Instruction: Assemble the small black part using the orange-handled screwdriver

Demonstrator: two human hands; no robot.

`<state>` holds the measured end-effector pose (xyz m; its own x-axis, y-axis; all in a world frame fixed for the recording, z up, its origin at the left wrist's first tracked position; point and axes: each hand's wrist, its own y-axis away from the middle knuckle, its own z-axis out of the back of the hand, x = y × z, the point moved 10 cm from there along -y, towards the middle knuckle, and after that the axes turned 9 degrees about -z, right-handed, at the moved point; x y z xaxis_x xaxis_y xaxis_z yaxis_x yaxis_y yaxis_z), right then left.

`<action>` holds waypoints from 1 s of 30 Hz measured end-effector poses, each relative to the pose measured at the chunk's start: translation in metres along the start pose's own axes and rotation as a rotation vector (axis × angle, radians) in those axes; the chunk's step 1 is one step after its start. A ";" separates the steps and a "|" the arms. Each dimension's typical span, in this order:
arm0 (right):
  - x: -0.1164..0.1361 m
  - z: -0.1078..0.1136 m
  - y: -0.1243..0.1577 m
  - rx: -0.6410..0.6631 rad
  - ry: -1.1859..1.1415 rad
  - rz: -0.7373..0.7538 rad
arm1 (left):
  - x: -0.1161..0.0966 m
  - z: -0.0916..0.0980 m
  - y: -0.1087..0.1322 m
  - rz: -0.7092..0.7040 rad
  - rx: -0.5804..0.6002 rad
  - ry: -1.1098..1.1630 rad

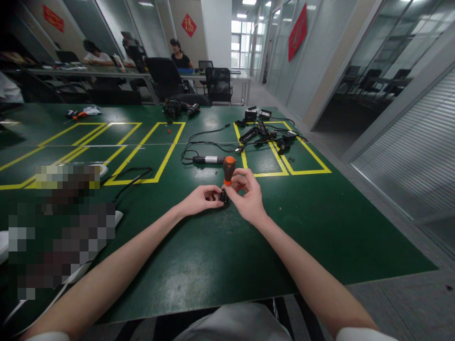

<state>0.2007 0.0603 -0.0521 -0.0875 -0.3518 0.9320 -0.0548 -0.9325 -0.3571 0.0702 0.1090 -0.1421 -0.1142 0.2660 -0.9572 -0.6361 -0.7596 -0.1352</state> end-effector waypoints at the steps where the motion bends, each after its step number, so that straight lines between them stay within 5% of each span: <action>1: 0.000 0.000 0.000 0.003 0.003 0.000 | 0.000 0.000 0.000 -0.003 -0.001 0.000; 30: -0.015 -0.002 -0.004 0.014 -0.101 -0.100 | -0.003 0.001 -0.001 -0.014 -0.018 0.004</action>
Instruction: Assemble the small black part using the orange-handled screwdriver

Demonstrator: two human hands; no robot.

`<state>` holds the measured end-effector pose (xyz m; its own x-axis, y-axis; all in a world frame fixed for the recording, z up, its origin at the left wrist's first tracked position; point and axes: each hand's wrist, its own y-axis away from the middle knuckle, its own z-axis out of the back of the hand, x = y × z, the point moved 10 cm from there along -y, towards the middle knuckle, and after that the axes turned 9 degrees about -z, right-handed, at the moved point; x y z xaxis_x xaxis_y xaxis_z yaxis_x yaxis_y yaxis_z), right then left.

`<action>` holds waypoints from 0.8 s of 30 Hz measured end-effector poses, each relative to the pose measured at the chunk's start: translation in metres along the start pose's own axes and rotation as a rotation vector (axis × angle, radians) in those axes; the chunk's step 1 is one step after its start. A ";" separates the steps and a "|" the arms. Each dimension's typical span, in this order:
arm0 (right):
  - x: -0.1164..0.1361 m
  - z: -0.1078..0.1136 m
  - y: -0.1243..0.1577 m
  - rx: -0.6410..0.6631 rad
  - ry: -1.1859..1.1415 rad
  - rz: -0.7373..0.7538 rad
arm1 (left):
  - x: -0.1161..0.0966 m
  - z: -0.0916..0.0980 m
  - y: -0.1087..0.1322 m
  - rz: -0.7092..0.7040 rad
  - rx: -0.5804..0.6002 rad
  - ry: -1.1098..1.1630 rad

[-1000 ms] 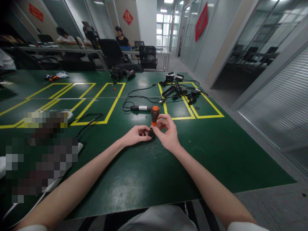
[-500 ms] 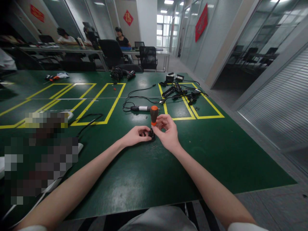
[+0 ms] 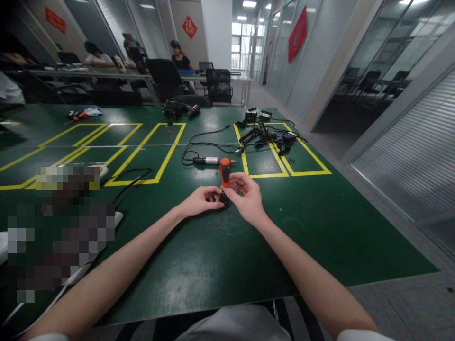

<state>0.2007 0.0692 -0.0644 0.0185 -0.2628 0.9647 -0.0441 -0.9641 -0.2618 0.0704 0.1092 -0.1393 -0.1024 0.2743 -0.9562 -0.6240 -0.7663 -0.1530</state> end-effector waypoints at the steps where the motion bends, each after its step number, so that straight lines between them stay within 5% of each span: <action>1: -0.001 -0.002 0.000 0.015 0.007 -0.010 | 0.000 0.000 0.000 0.001 0.002 -0.003; 24: -0.002 -0.011 0.000 0.086 -0.111 -0.072 | 0.002 0.000 -0.001 -0.029 0.009 -0.029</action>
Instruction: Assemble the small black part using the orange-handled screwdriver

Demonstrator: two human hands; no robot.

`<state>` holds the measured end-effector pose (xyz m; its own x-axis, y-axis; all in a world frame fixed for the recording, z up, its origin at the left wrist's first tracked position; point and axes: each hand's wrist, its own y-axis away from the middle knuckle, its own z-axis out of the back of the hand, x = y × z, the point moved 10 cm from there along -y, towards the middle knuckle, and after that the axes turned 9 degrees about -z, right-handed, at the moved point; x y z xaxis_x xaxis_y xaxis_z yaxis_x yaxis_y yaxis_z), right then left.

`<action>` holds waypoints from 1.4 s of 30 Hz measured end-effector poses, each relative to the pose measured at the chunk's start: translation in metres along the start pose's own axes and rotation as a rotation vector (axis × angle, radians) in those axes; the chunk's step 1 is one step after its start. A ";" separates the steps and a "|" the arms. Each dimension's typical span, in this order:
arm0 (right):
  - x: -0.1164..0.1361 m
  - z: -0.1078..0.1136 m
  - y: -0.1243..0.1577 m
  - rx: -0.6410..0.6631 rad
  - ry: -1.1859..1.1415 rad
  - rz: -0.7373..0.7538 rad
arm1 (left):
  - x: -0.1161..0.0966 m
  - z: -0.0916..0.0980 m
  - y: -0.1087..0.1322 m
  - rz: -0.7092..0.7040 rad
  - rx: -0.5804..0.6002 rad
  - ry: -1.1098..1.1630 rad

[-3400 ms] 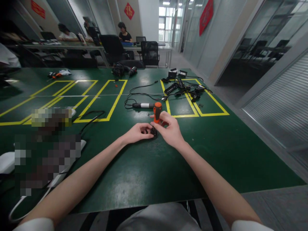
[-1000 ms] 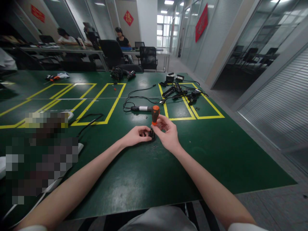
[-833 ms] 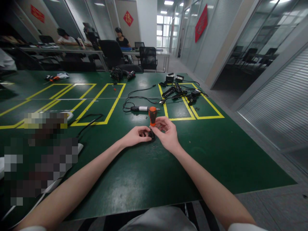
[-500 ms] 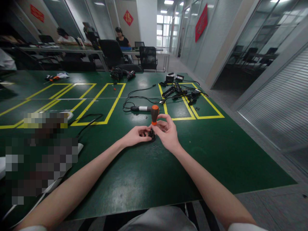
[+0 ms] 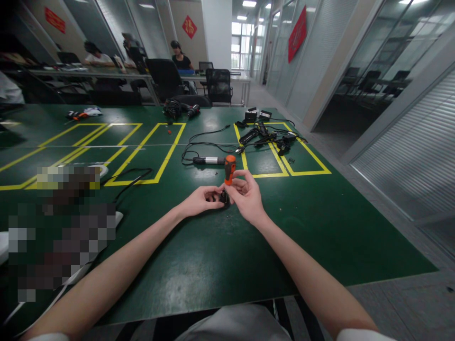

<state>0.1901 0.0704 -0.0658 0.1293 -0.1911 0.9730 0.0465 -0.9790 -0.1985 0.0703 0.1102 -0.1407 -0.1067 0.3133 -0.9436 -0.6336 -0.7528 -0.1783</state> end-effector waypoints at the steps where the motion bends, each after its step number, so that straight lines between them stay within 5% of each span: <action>1: 0.000 0.000 0.000 0.007 0.008 -0.002 | 0.000 0.000 0.000 -0.002 0.002 0.002; 25: -0.008 -0.012 0.002 0.133 -0.086 -0.044 | -0.004 0.000 0.001 0.008 -0.003 0.008; 42: -0.008 0.003 -0.002 0.003 -0.020 0.051 | 0.000 -0.001 0.001 0.021 -0.011 0.038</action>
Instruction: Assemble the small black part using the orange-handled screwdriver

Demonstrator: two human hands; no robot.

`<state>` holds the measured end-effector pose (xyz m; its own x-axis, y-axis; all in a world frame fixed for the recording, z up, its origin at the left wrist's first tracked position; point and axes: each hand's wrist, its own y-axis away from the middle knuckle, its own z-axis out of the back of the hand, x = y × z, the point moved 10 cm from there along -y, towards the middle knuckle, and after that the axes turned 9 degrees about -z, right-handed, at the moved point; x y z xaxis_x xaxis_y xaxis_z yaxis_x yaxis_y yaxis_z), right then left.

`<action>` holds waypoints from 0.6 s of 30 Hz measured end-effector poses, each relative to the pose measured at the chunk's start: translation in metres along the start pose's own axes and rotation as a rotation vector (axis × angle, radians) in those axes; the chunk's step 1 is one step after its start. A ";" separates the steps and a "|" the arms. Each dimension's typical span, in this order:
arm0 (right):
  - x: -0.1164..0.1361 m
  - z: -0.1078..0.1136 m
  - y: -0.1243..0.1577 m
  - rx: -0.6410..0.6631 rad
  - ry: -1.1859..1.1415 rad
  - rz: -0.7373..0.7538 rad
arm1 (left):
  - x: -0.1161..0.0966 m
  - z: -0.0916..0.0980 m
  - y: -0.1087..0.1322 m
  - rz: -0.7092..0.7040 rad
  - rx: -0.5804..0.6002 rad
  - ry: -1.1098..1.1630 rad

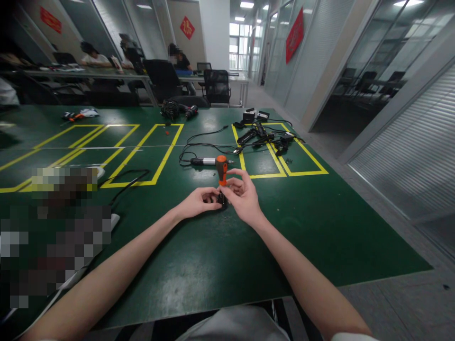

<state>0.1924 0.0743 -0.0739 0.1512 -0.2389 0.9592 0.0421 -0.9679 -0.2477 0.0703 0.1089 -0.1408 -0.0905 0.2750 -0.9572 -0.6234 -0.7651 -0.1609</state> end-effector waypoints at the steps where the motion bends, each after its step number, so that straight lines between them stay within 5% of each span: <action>1: 0.000 -0.001 0.000 0.014 -0.013 0.003 | 0.001 0.000 0.000 -0.005 -0.002 0.000; 18: -0.002 -0.007 0.002 0.024 -0.041 -0.055 | -0.002 0.000 0.000 -0.022 -0.003 -0.029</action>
<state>0.1849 0.0721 -0.0751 0.1883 -0.1815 0.9652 0.0749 -0.9772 -0.1984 0.0705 0.1088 -0.1386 -0.0993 0.3080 -0.9462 -0.6230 -0.7607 -0.1822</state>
